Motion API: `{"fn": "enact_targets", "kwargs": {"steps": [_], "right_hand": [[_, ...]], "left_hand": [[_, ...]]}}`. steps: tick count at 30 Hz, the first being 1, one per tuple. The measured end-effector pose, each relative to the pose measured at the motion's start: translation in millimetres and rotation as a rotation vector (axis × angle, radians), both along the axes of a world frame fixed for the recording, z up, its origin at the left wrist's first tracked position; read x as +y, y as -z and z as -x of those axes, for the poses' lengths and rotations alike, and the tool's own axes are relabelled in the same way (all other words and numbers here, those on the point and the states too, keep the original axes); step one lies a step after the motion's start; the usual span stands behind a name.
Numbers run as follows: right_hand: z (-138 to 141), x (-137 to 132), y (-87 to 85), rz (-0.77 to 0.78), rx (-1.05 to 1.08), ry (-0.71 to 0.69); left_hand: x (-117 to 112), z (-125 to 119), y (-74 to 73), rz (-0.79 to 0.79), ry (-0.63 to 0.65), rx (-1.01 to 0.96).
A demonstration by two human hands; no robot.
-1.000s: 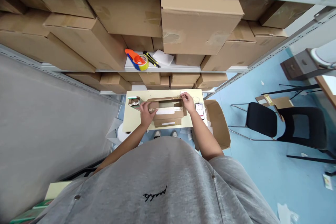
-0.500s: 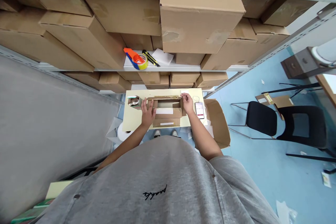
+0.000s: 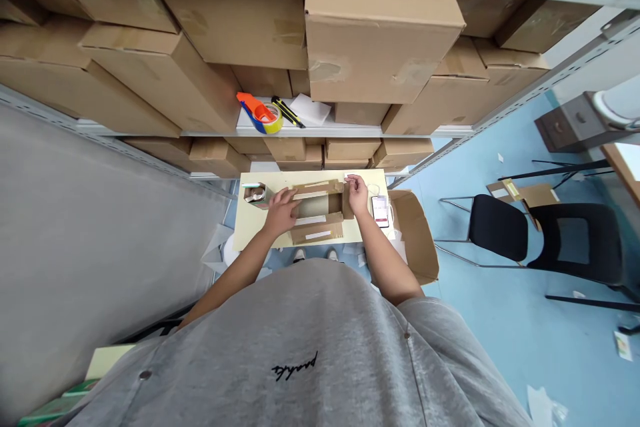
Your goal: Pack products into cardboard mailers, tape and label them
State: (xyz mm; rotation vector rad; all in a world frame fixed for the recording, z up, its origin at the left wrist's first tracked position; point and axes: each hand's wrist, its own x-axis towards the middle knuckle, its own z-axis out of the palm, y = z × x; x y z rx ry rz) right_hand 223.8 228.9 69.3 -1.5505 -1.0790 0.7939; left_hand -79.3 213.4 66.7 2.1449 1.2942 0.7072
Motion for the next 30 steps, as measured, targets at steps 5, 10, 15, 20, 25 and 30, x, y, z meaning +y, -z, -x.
{"fn": "enact_targets", "kwargs": {"steps": [5, 10, 15, 20, 25, 30], "right_hand": [[4, 1, 10.9, -0.068, 0.15, -0.006], [10, -2, 21.1, -0.072, 0.222, -0.086], [2, -8, 29.0, -0.006, 0.095, -0.049], [-4, -11, 34.1, 0.005, -0.029, -0.028], [-6, -12, 34.2, 0.035, -0.054, -0.042], [-5, -17, 30.3, 0.07, -0.141, -0.085]], "left_hand": [[7, -6, -7.3, 0.043, -0.011, 0.076], [11, -16, -17.4, 0.096, 0.02, 0.28], [15, -17, -20.8, 0.164, 0.088, 0.414], [20, -15, -10.5, 0.111, 0.07, 0.43], [31, -19, -0.2, -0.011, -0.047, 0.387], [50, -26, -0.2, -0.027, -0.151, 0.376]]}}
